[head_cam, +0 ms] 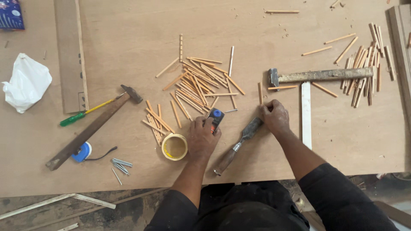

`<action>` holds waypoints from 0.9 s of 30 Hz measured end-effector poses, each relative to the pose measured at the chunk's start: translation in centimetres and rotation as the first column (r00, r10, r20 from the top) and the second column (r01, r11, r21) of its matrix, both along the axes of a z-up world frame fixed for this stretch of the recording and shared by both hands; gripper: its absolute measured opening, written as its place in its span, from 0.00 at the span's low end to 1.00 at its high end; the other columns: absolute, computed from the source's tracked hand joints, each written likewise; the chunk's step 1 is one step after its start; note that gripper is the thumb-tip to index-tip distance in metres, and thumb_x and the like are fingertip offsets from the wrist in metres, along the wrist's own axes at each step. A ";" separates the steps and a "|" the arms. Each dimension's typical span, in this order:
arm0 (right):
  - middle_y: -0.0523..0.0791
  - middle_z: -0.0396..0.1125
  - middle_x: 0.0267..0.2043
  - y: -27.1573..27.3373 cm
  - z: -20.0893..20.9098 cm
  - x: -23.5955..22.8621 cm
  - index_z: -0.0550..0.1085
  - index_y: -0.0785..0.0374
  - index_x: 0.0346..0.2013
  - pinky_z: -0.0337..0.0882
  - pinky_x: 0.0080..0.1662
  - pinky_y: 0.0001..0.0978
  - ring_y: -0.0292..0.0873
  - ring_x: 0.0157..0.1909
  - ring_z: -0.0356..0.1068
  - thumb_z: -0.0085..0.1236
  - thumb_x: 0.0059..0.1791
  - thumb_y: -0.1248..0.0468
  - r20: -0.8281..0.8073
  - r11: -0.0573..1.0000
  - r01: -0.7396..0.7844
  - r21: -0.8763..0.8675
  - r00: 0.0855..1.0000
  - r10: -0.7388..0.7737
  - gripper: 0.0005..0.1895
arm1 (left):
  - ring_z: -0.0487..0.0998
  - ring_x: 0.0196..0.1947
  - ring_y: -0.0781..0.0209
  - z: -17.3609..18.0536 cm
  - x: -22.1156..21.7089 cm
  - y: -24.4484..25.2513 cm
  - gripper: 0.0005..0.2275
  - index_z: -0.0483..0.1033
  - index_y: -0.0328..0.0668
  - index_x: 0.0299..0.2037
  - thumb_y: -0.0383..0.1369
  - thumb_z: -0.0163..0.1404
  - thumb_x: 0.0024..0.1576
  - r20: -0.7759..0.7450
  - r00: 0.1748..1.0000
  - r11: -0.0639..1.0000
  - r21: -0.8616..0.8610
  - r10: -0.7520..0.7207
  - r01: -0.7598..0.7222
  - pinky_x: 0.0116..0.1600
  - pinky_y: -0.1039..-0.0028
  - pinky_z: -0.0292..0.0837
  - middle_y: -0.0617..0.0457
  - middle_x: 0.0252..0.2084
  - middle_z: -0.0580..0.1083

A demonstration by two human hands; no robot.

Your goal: The person uses a hand plane to smooth and shape small wooden sticks on a workbench. They then use a chisel to carve and refine the ends of the sticks. Finally, they use a small cylindrical tool to further shape the wood.

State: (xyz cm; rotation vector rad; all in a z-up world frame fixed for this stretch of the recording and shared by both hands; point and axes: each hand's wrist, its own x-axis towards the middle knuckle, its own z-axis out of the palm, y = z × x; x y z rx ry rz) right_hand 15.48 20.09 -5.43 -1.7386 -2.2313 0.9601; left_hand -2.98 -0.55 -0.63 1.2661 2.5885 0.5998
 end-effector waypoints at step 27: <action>0.52 0.76 0.40 2.2 -3.8 1.8 0.79 0.65 0.44 0.72 0.48 0.48 0.54 0.44 0.75 0.64 0.51 0.48 0.111 0.997 -0.079 -0.006 0.991 0.079 0.21 | 0.65 0.63 0.44 1.4 0.2 0.0 0.22 0.72 0.51 0.57 0.37 0.60 0.50 0.183 0.983 0.973 -0.233 0.035 0.008 0.57 0.51 0.69 0.47 0.58 0.65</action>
